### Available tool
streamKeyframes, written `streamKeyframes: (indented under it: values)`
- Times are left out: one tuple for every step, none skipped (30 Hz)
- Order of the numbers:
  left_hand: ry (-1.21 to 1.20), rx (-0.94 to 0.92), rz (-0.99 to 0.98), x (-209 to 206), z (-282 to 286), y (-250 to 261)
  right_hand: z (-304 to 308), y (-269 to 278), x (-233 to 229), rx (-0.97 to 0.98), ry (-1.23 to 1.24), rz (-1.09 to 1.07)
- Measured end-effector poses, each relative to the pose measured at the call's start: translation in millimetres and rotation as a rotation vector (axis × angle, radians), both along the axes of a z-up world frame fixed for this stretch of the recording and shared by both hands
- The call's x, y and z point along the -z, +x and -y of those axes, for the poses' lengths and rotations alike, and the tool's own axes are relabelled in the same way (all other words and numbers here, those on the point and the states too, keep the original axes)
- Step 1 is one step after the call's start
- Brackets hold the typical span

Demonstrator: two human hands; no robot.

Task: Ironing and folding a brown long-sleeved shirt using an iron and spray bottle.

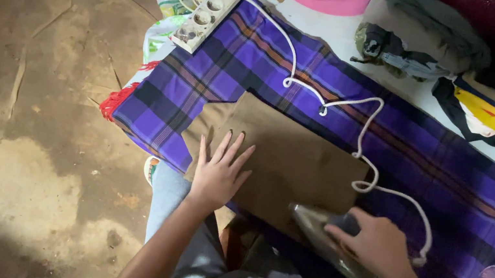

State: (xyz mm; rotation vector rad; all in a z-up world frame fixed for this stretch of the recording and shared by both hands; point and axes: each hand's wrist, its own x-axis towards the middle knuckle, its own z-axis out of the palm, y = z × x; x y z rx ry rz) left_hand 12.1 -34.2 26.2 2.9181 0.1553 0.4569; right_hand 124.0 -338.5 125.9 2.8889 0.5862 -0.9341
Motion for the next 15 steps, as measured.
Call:
streamKeyframes:
  values:
    - [0.001, -0.001, 0.000, -2.4, 6.2, 6.8, -8.2, 3.7, -1.8, -0.001, 0.001, 0.000]
    - [0.018, -0.015, -0.013, -4.5, 13.5, 12.6, -15.5, 6.3, -3.5, 0.045, 0.027, 0.046]
    - [0.036, -0.028, -0.026, -6.7, 20.9, 18.7, -22.5, 9.2, -5.3, 0.091, 0.053, 0.092]
    - [0.038, -0.024, -0.025, -2.2, 21.7, 25.5, -30.4, 5.1, 1.0, 0.094, 0.055, 0.093]
    - [0.027, -0.007, 0.008, 2.0, 22.6, 32.4, -38.2, 1.3, 6.9, 0.057, 0.056, 0.140]
    - [0.015, 0.014, 0.044, 6.5, 24.4, 41.1, -45.1, -2.0, 12.5, 0.024, 0.056, 0.191]
    - [0.015, 0.022, 0.048, 12.2, 19.7, 44.2, -42.7, -3.2, 13.9, 0.032, 0.056, 0.195]
    - [-0.020, 0.024, 0.056, 17.4, 13.8, 48.0, -41.6, -3.0, 15.2, 0.001, 0.028, 0.200]
    - [-0.055, 0.027, 0.064, 22.9, 7.6, 51.8, -40.9, -3.0, 16.7, -0.030, -0.001, 0.206]
    - [-0.056, 0.028, 0.067, 24.3, 5.8, 50.8, -34.2, 1.9, 15.9, -0.029, -0.001, 0.208]
    - [-0.077, 0.018, 0.047, 25.8, 4.0, 49.3, -27.5, 6.3, 15.3, -0.006, -0.012, 0.177]
    - [-0.097, 0.012, 0.030, 26.8, 1.9, 48.5, -20.6, 10.3, 14.2, 0.020, -0.022, 0.148]
    - [-0.097, 0.016, 0.033, 22.1, 5.1, 49.7, -8.0, 21.2, 15.7, 0.024, -0.021, 0.152]
    - [-0.087, -0.013, -0.009, 17.8, 6.7, 49.6, 3.1, 31.8, 18.5, 0.057, 0.018, 0.167]
    - [-0.077, -0.042, -0.051, 13.8, 8.2, 49.5, 14.0, 42.5, 21.5, 0.091, 0.057, 0.182]
